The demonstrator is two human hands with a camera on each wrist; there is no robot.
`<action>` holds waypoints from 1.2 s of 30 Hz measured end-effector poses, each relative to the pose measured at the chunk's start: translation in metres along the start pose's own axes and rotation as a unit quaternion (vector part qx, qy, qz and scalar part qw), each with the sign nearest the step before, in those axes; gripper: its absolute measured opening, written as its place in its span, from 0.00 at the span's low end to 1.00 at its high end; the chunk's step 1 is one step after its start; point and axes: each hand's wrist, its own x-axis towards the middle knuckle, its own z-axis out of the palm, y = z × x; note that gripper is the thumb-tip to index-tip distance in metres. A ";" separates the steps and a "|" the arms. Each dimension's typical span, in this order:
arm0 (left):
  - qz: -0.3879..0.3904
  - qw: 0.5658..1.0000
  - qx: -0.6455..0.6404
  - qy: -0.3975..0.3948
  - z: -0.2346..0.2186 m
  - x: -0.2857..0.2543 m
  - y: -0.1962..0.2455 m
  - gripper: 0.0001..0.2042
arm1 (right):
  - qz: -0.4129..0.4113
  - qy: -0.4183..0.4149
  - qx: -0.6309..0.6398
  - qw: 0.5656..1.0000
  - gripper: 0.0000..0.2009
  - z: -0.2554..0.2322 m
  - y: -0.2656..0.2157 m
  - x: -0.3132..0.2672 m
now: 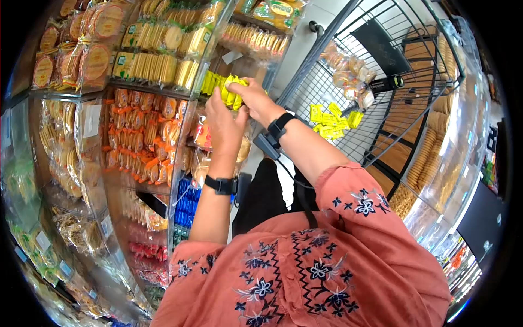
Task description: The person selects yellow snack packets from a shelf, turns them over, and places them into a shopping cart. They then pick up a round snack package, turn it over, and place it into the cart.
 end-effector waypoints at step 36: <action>-0.155 0.965 -0.116 -0.177 -0.044 -0.085 -0.023 0.20 | -0.067 0.083 -0.291 0.951 0.42 0.062 0.049 0.092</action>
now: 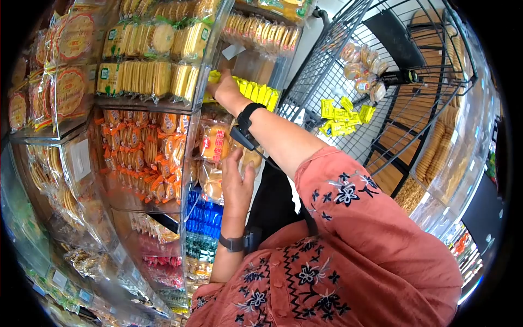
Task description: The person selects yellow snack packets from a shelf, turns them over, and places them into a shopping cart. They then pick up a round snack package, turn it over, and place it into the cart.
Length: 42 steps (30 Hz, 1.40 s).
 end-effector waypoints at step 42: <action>0.042 0.996 0.064 -0.036 0.011 -0.001 -0.020 0.15 | -0.095 0.009 -0.136 0.986 0.24 0.000 0.005 0.002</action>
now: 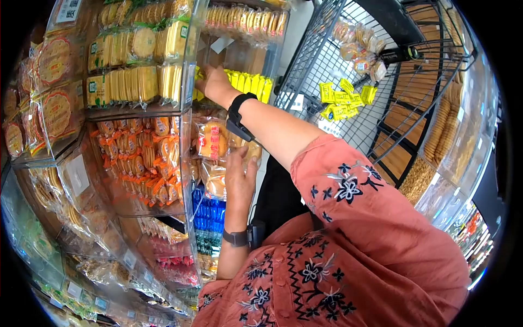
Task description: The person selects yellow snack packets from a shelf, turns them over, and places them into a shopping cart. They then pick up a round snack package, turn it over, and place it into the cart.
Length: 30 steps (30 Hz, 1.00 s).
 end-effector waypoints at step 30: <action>0.052 0.998 -0.028 -0.012 -0.004 0.020 0.059 0.15 | 0.110 -0.102 0.373 0.916 0.20 -0.205 -0.013 -0.133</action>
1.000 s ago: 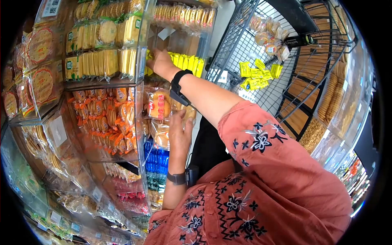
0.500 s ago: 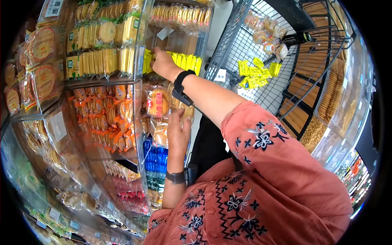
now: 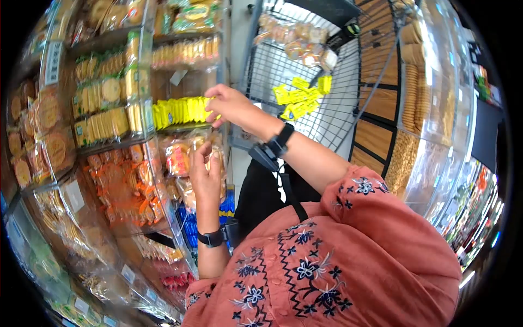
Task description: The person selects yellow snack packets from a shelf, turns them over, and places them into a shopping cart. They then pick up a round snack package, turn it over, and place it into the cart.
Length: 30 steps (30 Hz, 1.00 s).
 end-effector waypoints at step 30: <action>0.099 0.893 0.208 -0.386 0.483 0.202 0.097 0.31 | -0.049 0.274 0.240 0.930 0.12 -0.297 0.005 -0.219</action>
